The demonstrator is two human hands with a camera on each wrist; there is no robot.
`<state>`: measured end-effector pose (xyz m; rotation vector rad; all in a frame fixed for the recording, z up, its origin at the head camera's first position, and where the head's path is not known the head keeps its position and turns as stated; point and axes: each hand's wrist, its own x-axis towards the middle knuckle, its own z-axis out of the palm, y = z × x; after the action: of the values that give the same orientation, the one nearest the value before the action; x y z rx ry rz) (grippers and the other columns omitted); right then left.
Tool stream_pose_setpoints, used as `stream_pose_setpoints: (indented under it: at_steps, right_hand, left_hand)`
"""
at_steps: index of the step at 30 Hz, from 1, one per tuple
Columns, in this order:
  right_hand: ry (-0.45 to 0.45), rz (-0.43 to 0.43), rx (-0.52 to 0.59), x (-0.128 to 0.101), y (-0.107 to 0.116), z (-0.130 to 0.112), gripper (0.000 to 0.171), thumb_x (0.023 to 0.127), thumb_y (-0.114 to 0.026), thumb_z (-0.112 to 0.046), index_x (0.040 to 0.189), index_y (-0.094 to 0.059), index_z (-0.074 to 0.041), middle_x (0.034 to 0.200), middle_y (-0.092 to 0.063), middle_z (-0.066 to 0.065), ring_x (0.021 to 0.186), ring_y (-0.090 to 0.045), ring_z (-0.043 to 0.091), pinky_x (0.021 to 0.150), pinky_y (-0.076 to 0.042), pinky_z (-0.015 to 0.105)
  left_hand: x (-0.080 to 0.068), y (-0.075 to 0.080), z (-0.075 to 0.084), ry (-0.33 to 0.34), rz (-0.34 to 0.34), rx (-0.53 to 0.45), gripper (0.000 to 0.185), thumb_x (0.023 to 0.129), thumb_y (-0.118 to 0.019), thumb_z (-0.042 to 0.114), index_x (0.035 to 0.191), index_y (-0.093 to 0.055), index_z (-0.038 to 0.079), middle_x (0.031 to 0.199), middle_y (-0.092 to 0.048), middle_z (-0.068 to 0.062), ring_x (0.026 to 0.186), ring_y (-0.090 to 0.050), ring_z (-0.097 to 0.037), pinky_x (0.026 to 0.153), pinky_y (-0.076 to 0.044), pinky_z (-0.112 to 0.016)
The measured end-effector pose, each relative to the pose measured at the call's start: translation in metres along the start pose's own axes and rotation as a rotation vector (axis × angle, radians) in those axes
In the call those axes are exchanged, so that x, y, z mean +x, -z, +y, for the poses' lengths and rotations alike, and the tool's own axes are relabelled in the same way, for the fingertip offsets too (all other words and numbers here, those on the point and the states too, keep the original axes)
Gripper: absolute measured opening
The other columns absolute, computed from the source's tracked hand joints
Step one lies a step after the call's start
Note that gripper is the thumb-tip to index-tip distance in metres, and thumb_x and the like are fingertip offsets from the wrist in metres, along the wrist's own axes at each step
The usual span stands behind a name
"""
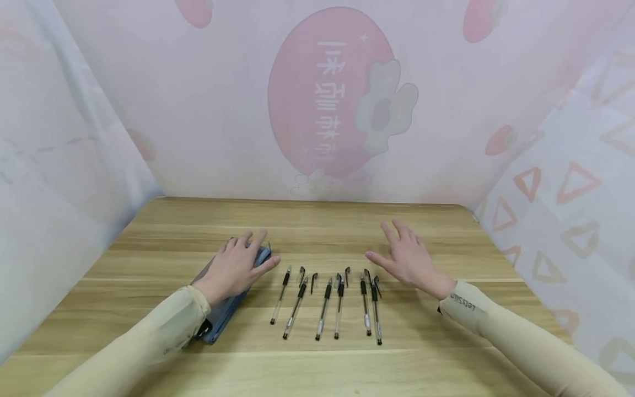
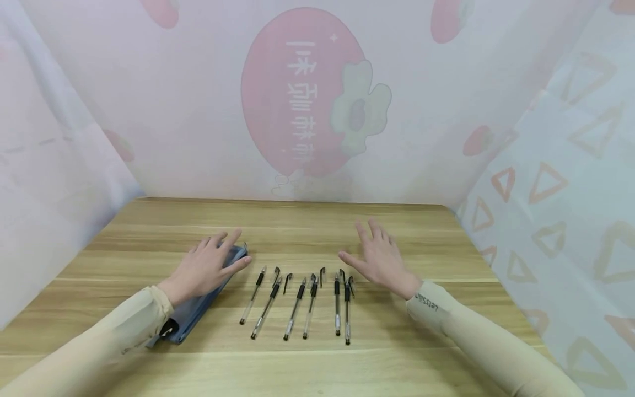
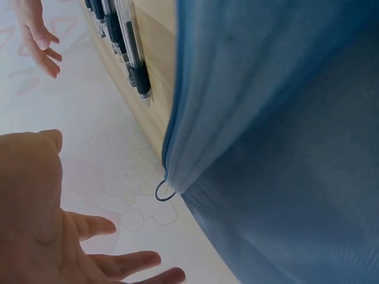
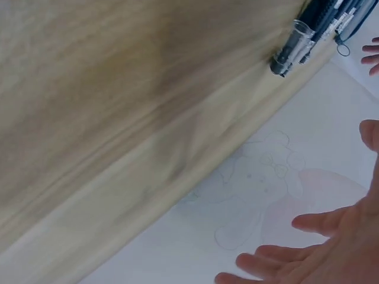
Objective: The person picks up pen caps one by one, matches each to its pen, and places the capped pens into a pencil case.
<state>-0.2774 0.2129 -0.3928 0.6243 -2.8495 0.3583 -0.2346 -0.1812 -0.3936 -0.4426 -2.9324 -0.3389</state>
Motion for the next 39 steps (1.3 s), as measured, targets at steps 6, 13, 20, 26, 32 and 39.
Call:
stream_pose_setpoints:
  at_steps: [6, 13, 20, 26, 32, 39]
  right_hand:
    - [0.052, 0.005, 0.091, 0.0, -0.003, -0.002, 0.091, 0.093, -0.049, -0.067, 0.153, -0.029, -0.002, 0.153, -0.024, 0.029, 0.136, -0.029, 0.047, 0.109, -0.026, 0.062]
    - [0.081, -0.023, 0.325, 0.002, -0.002, -0.012, 0.079, 0.093, -0.058, -0.059, 0.146, -0.042, -0.003, 0.148, -0.039, 0.018, 0.132, -0.038, 0.038, 0.106, -0.033, 0.057]
    - [0.093, -0.076, 0.621, 0.014, 0.0, -0.038, 0.068, 0.088, -0.073, -0.044, 0.138, -0.053, -0.003, 0.134, -0.055, 0.012, 0.119, -0.054, 0.033, 0.097, -0.047, 0.048]
    - [0.118, -0.096, 0.662, 0.026, -0.003, -0.06, 0.063, 0.086, -0.077, -0.038, 0.134, -0.056, -0.003, 0.131, -0.059, 0.008, 0.113, -0.057, 0.024, 0.094, -0.05, 0.039]
    - [0.155, -0.13, 0.735, 0.033, -0.009, -0.077, 0.059, 0.086, -0.078, -0.033, 0.131, -0.058, -0.001, 0.125, -0.061, 0.009, 0.112, -0.058, 0.029, 0.095, -0.049, 0.042]
    - [0.122, -0.186, 0.781, 0.036, -0.009, -0.085, 0.052, 0.088, -0.077, -0.032, 0.128, -0.06, -0.004, 0.121, -0.063, 0.009, 0.108, -0.06, 0.026, 0.092, -0.05, 0.039]
  left_hand:
    - [-0.004, -0.001, 0.002, -0.028, 0.039, -0.091, 0.083, 0.097, -0.042, 0.065, 0.154, -0.029, 0.006, 0.144, -0.042, -0.027, 0.128, -0.041, -0.047, 0.1, -0.035, -0.064]
    - [-0.012, 0.001, 0.007, -0.054, 0.036, -0.329, 0.08, 0.095, -0.05, 0.062, 0.145, -0.042, -0.001, 0.139, -0.049, -0.022, 0.124, -0.049, -0.04, 0.097, -0.043, -0.058]
    - [-0.017, -0.005, 0.007, -0.084, -0.005, -0.518, 0.076, 0.088, -0.067, 0.057, 0.139, -0.05, 0.003, 0.126, -0.06, -0.015, 0.111, -0.058, -0.029, 0.086, -0.053, -0.044]
    - [-0.022, -0.01, 0.004, 0.0, -0.063, -0.721, 0.071, 0.084, -0.076, 0.046, 0.137, -0.053, 0.004, 0.125, -0.062, -0.012, 0.108, -0.061, -0.023, 0.087, -0.053, -0.041]
    - [-0.023, -0.015, 0.008, 0.048, -0.098, -0.803, 0.067, 0.083, -0.081, 0.032, 0.136, -0.053, 0.0, 0.123, -0.063, -0.013, 0.106, -0.063, -0.021, 0.089, -0.052, -0.038]
    - [-0.024, -0.016, 0.008, 0.099, -0.122, -0.866, 0.07, 0.081, -0.084, 0.027, 0.135, -0.053, -0.003, 0.122, -0.064, -0.012, 0.105, -0.063, -0.023, 0.088, -0.053, -0.035]
